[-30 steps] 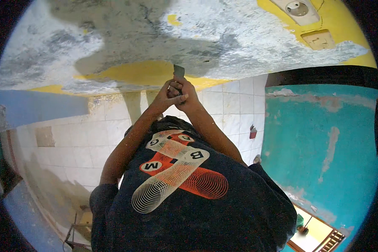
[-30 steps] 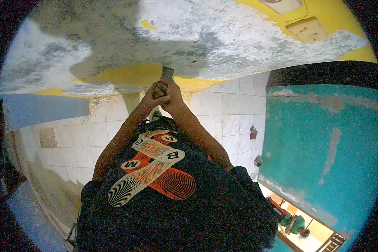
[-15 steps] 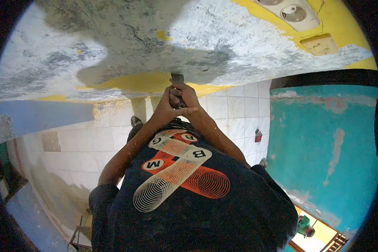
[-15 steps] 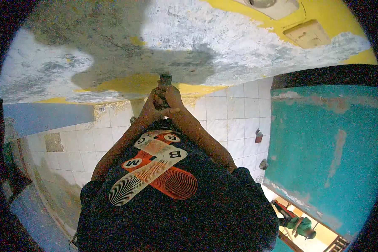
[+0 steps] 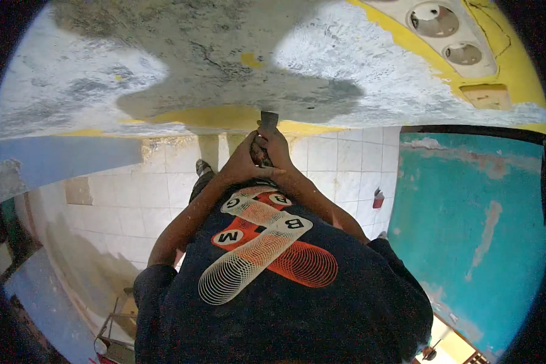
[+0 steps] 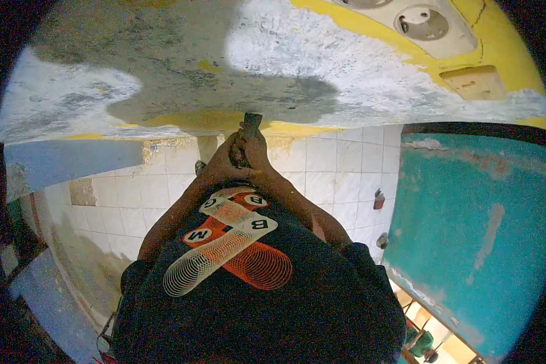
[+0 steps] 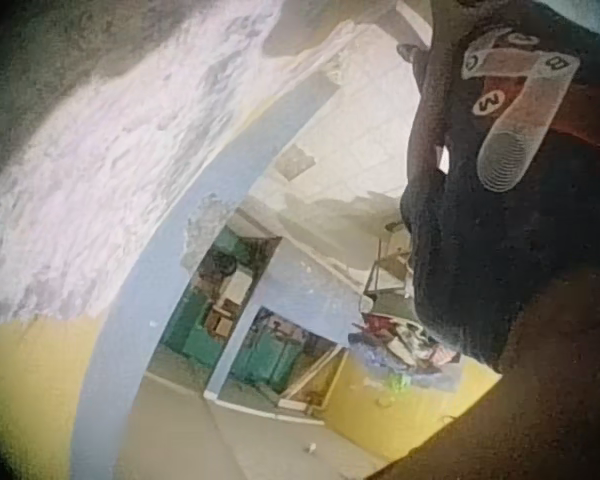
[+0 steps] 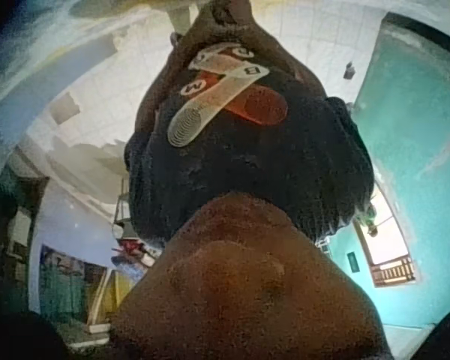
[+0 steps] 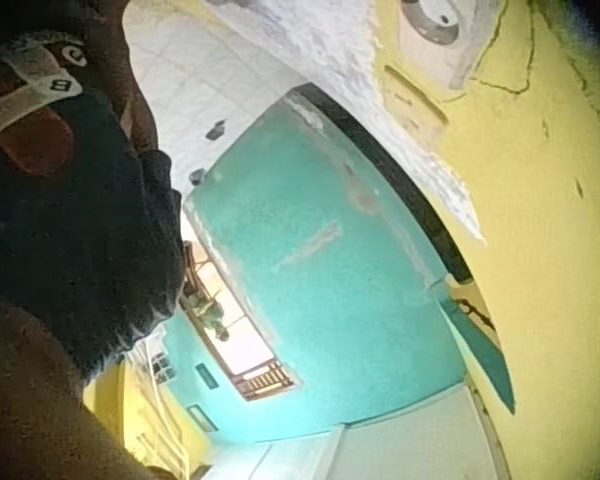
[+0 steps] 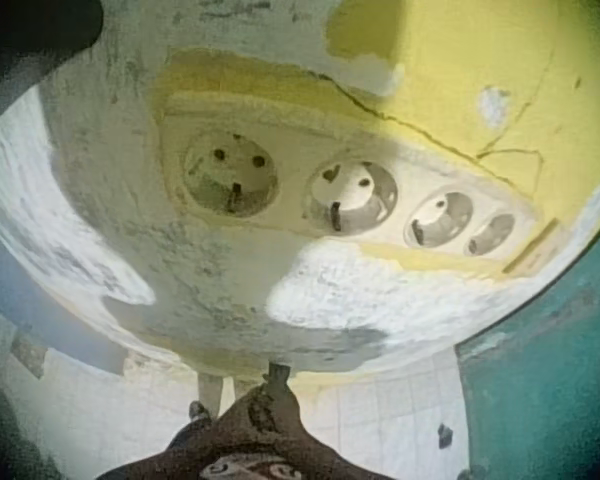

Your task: The person uses a metal scraper to remove old paint or plaster from a ceiling. They repeatedly scrape the surface, occasionally pausing to wipe the tool or check the progress. The ceiling is partially yellow and white, and the room has tiled walls.

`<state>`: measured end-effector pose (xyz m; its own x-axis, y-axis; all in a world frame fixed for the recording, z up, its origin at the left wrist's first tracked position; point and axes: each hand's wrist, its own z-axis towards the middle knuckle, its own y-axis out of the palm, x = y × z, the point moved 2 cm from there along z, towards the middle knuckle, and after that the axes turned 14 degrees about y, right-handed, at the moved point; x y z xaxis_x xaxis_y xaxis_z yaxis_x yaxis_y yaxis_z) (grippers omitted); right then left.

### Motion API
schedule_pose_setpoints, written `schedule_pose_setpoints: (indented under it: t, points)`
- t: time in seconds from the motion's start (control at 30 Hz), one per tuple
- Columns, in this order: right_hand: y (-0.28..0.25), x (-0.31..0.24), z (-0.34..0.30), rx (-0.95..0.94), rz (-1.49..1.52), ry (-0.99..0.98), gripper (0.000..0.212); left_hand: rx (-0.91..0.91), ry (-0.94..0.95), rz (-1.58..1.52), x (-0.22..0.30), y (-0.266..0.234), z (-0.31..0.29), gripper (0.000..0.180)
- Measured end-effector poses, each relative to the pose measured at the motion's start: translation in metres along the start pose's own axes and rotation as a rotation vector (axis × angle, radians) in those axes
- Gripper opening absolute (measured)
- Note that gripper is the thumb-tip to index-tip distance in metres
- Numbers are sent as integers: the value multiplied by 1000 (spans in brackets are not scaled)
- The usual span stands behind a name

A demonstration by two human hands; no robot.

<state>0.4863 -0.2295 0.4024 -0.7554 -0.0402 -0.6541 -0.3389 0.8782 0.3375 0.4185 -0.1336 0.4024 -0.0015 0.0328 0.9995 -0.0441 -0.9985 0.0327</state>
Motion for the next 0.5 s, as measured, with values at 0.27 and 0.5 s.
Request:
schedule_pose_setpoints:
  t: [0.27,0.5]
  points:
    - [-2,9,5,-4,48,15,35,25,74,125,1,1,-4,111]
    - [-4,1,7,57,-121,-119,32,20,59,116,20,3,1,105]
